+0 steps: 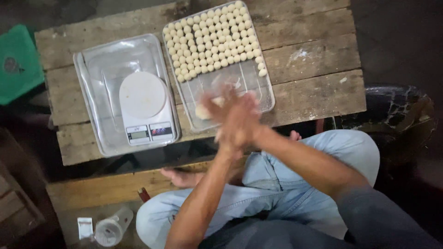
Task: The person sits on the floor and repeatedly takes small pieces of dough from a larger mass. They roll the dough between their palms to form small balls and place them on a tray. Occasionally, they weigh a piece of dough on a digital scale before rolling it.
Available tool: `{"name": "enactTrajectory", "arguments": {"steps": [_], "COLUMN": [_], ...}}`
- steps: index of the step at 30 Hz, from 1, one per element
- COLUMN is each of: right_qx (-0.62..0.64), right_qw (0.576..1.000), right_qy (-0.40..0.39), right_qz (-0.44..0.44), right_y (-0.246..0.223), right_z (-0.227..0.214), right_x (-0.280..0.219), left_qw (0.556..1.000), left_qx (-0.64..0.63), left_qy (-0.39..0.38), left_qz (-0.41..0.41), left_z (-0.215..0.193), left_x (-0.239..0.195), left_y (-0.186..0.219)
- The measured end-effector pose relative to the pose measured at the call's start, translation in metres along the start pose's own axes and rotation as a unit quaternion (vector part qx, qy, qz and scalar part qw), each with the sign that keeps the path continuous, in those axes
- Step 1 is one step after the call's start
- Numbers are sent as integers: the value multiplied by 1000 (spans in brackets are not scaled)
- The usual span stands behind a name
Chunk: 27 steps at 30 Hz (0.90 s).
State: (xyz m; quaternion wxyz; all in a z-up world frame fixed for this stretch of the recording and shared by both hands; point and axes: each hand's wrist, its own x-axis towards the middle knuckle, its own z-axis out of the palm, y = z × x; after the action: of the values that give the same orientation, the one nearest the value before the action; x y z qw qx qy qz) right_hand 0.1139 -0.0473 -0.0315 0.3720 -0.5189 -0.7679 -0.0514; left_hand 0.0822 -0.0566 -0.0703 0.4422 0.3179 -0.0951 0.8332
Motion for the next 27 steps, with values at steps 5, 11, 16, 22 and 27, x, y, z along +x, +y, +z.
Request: {"name": "enactTrajectory", "arguments": {"steps": [5,11,16,22,27], "right_qx": [-57,-102,-71,-46,212], "right_qw": [998,994,996,995,943], "right_qy": [-18,-22,-54,-21,63], "right_qz": [11,26,13,91,249], "right_y": [12,38,38,36,27], "right_z": [-1,7,0,-5,-50], "right_x": [-2,6,-7,1,25], "left_qw": [812,785,653,634,679], "left_qx": [77,112,118,167,278], "left_qy": [159,179,349,393,328], "left_qz": [-556,-583,-661,-646,-595], "left_z": [-81,-120,1,-7,-6], "left_x": [26,-107,23,29,58], "left_y": [28,40,13,31,29]}}
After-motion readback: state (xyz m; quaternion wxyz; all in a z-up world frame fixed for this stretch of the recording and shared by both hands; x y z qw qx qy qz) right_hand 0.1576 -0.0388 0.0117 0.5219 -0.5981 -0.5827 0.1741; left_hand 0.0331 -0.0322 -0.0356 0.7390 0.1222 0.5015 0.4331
